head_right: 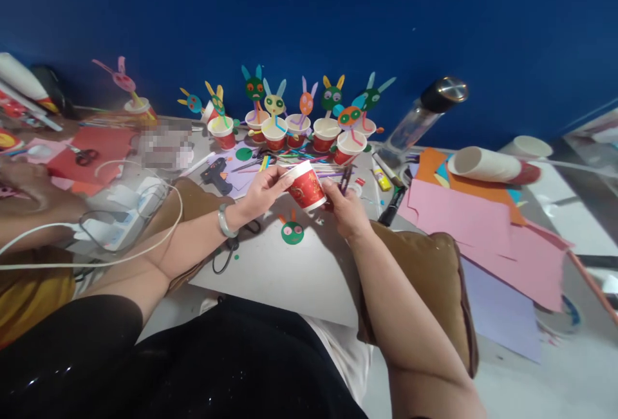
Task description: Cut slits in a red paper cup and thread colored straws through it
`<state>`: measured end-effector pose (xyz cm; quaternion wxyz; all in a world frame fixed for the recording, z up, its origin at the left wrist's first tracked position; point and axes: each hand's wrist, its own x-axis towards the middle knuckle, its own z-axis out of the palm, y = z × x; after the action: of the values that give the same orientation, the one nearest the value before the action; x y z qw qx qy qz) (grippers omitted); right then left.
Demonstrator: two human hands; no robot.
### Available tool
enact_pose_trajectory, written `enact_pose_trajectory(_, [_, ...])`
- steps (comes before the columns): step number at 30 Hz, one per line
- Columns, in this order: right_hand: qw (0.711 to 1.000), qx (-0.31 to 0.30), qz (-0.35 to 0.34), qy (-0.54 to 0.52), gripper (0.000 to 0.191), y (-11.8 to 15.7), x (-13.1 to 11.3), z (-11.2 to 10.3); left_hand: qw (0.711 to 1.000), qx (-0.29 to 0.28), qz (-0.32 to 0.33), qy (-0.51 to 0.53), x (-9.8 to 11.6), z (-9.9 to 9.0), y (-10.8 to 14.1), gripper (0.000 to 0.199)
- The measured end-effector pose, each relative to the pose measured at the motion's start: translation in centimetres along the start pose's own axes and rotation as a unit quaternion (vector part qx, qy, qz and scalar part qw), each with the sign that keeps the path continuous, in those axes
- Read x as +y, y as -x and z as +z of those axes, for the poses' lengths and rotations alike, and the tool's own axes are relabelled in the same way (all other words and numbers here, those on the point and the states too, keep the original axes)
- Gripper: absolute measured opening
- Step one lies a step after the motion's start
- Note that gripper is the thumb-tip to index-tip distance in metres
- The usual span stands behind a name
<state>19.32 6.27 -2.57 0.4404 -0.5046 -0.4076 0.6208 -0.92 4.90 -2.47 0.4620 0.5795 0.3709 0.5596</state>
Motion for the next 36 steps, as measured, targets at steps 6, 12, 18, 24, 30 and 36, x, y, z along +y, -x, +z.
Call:
enact_pose_trajectory(6, [0.99,-0.126,0.063,0.018,0.055,1.1,-0.3,0.2,1.0,-0.013,0.007,-0.014,-0.1,0.0,0.2,0.059])
enact_pose_trajectory(12, [0.99,-0.125,0.071,0.001,0.052,0.9,0.0,-0.2,0.999,-0.035,0.034,0.005,0.3,-0.4,0.0,0.055])
enact_pose_trajectory(18, [0.99,-0.115,0.083,-0.015,0.056,1.1,-0.2,0.2,0.997,-0.064,-0.001,0.034,0.2,-0.5,0.1,0.051])
enact_pose_trajectory(24, [0.986,-0.14,0.087,0.001,0.058,1.1,0.0,0.0,0.996,-0.065,-0.028,0.051,0.4,-0.4,0.1,0.057])
enact_pose_trajectory(30, [0.995,-0.098,0.02,0.014,0.057,1.0,0.0,0.5,0.998,-0.016,-0.019,0.052,-0.6,-0.4,0.1,0.053])
enact_pose_trajectory(36, [0.944,0.111,-0.212,0.228,0.064,0.7,0.9,0.6,0.994,-0.045,-0.06,0.077,-1.8,0.7,0.9,0.081])
